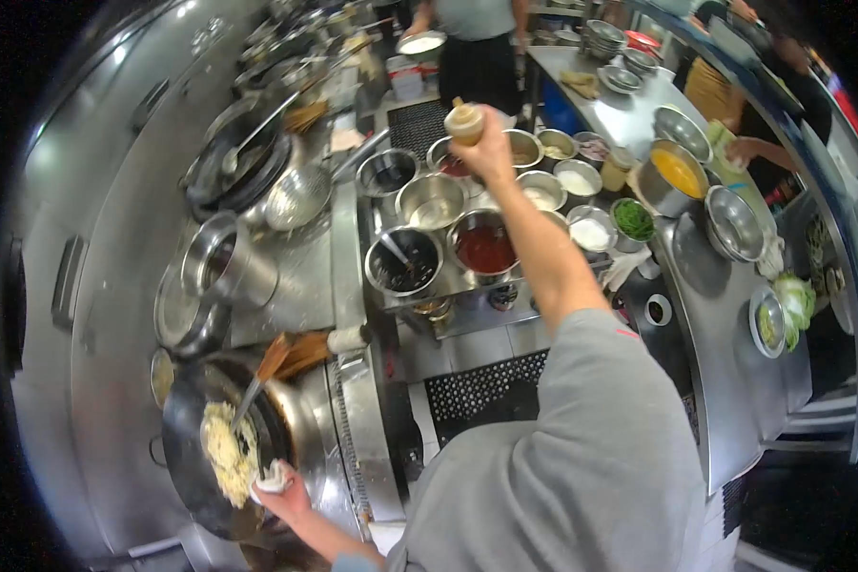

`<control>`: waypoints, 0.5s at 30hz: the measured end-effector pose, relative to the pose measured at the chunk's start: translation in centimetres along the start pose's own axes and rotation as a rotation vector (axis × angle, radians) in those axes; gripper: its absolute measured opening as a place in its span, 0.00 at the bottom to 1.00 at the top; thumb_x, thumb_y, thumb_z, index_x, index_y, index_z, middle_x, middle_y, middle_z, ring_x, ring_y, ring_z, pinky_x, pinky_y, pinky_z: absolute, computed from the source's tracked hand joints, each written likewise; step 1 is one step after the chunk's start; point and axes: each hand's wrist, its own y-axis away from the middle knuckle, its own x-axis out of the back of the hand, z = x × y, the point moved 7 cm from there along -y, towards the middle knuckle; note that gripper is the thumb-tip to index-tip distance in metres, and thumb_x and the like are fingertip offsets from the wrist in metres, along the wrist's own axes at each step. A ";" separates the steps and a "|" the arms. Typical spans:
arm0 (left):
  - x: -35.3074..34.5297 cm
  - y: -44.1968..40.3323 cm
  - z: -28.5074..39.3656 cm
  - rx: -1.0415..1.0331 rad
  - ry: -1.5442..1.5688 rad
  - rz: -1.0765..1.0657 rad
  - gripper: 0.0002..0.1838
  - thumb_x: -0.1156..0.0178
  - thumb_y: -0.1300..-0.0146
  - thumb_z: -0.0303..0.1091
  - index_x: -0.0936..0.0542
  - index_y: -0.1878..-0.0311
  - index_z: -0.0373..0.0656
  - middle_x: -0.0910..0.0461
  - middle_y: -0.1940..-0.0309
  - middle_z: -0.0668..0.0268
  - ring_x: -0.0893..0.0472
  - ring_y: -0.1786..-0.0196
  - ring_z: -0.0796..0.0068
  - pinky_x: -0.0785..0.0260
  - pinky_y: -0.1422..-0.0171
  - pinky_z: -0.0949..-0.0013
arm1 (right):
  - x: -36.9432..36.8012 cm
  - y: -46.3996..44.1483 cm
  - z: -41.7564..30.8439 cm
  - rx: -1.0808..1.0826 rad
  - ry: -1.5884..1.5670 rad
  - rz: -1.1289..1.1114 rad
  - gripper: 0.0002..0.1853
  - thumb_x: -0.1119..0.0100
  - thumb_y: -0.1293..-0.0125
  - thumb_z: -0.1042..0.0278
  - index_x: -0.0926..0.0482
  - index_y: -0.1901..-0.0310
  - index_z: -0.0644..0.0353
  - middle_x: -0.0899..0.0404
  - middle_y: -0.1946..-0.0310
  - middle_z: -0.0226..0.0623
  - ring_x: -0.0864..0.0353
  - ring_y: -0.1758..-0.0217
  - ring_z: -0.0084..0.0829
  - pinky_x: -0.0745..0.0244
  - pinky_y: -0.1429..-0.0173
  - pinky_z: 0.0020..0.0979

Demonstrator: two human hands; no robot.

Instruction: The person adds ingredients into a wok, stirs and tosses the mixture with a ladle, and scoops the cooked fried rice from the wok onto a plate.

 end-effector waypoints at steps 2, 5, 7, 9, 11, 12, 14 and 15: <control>-1.2 1.2 -0.1 0.024 -0.051 -0.026 0.15 0.44 0.41 0.47 0.24 0.57 0.48 0.20 0.66 0.66 0.20 0.64 0.68 0.32 0.74 0.73 | -0.3 1.1 3.5 -0.106 0.051 -0.036 0.37 0.26 0.63 0.67 0.33 0.48 0.61 0.23 0.56 0.50 0.24 0.49 0.48 0.28 0.46 0.40; 0.6 -1.0 0.7 0.055 -0.055 -0.059 0.19 0.42 0.43 0.49 0.25 0.54 0.48 0.22 0.62 0.62 0.21 0.61 0.61 0.31 0.74 0.72 | -1.0 4.3 9.6 -0.365 0.020 -0.166 0.43 0.22 0.67 0.61 0.36 0.48 0.63 0.24 0.54 0.56 0.24 0.47 0.50 0.29 0.45 0.42; -0.1 0.5 0.4 0.073 -0.079 -0.062 0.20 0.44 0.42 0.47 0.25 0.52 0.44 0.21 0.61 0.62 0.21 0.60 0.62 0.28 0.70 0.71 | 0.0 6.5 11.4 -0.323 0.106 -0.193 0.42 0.26 0.64 0.62 0.37 0.45 0.63 0.23 0.54 0.55 0.23 0.48 0.51 0.28 0.44 0.40; 0.8 -1.0 1.3 0.055 -0.041 -0.041 0.22 0.45 0.40 0.46 0.26 0.48 0.41 0.21 0.56 0.59 0.21 0.54 0.61 0.25 0.60 0.66 | 3.2 6.9 10.8 -0.324 0.027 -0.170 0.50 0.25 0.61 0.62 0.44 0.36 0.64 0.25 0.49 0.55 0.26 0.43 0.49 0.32 0.38 0.38; 1.4 -3.7 1.6 0.016 -0.041 0.001 0.25 0.45 0.40 0.46 0.27 0.45 0.40 0.22 0.52 0.57 0.23 0.49 0.58 0.24 0.51 0.61 | 8.9 6.3 9.2 -0.059 -0.006 -0.117 0.55 0.26 0.56 0.59 0.52 0.30 0.62 0.34 0.40 0.57 0.30 0.38 0.46 0.37 0.34 0.38; -0.5 -3.4 -0.5 0.016 -0.123 0.012 0.25 0.45 0.39 0.46 0.28 0.45 0.39 0.23 0.52 0.56 0.23 0.49 0.58 0.24 0.51 0.61 | 14.9 5.6 6.5 -0.200 -0.105 -0.175 0.51 0.28 0.53 0.59 0.49 0.31 0.63 0.35 0.38 0.54 0.30 0.38 0.44 0.36 0.34 0.37; -4.7 -2.0 -4.4 0.021 -0.289 -0.002 0.25 0.46 0.39 0.46 0.28 0.44 0.39 0.23 0.51 0.56 0.23 0.49 0.58 0.25 0.50 0.61 | 27.6 5.2 8.3 -0.093 -0.056 0.054 0.43 0.30 0.50 0.58 0.40 0.35 0.65 0.29 0.42 0.49 0.26 0.42 0.39 0.33 0.38 0.34; -6.4 -1.8 -5.8 0.021 -0.354 -0.015 0.25 0.46 0.39 0.46 0.28 0.44 0.39 0.23 0.51 0.56 0.23 0.48 0.58 0.25 0.49 0.61 | 35.3 5.9 9.3 -0.335 0.146 0.190 0.35 0.33 0.46 0.57 0.35 0.40 0.65 0.26 0.46 0.47 0.25 0.46 0.38 0.31 0.42 0.34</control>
